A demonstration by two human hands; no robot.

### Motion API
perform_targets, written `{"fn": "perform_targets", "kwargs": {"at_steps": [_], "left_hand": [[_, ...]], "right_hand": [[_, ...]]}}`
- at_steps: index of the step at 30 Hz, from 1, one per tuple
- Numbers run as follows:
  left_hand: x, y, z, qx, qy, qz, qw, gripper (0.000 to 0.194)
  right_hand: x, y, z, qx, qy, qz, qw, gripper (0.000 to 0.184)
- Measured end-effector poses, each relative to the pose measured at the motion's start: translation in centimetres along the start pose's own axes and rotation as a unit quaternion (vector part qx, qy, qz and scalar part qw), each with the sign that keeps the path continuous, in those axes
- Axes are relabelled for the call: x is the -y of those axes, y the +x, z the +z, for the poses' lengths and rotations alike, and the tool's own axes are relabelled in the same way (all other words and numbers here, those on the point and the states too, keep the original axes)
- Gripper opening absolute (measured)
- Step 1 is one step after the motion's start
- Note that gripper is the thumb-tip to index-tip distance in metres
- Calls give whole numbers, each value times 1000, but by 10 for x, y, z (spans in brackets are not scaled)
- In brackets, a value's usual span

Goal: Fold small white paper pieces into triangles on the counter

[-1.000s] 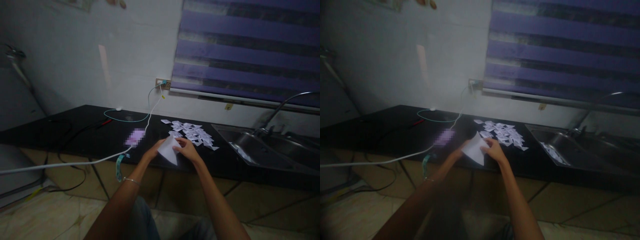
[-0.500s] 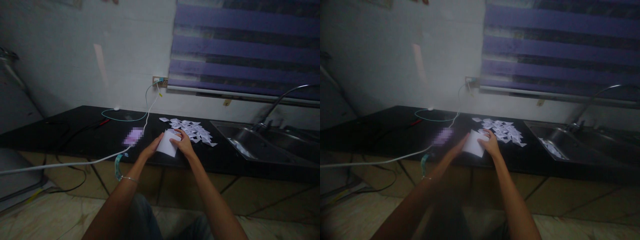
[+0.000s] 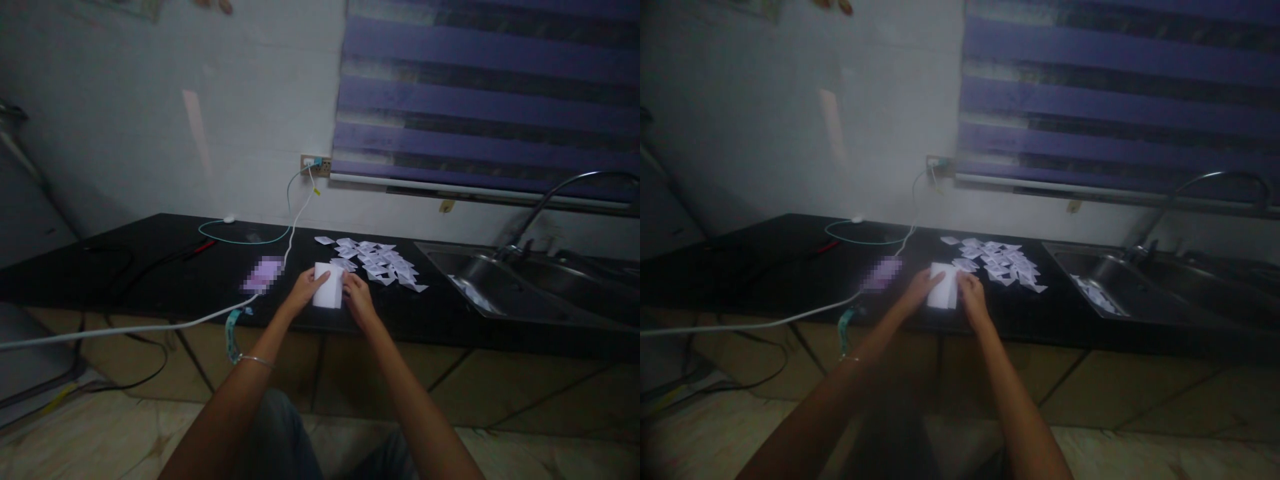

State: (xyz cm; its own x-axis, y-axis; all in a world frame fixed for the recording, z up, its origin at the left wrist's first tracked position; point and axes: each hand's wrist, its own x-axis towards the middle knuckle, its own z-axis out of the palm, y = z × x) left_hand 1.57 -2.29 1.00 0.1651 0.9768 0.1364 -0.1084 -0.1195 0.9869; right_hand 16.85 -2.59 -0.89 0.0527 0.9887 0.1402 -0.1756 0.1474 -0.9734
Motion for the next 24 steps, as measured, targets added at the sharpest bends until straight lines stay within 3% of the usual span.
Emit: {"fn": "perform_targets", "kwargs": {"at_steps": [5,11,24], "left_hand": [[-1,-1,-2,-1,19,16,1000,52],[-2,-1,-3,-19,47,6,999,48],[1,-6,-4,58,63,-9,996,44]], "right_hand": [[2,-7,-1,67,-93,-66,991,42],[-1,-9,-5,45,-141,-102,984,39],[-6,-8,-7,1,-86,-83,993,42]]}}
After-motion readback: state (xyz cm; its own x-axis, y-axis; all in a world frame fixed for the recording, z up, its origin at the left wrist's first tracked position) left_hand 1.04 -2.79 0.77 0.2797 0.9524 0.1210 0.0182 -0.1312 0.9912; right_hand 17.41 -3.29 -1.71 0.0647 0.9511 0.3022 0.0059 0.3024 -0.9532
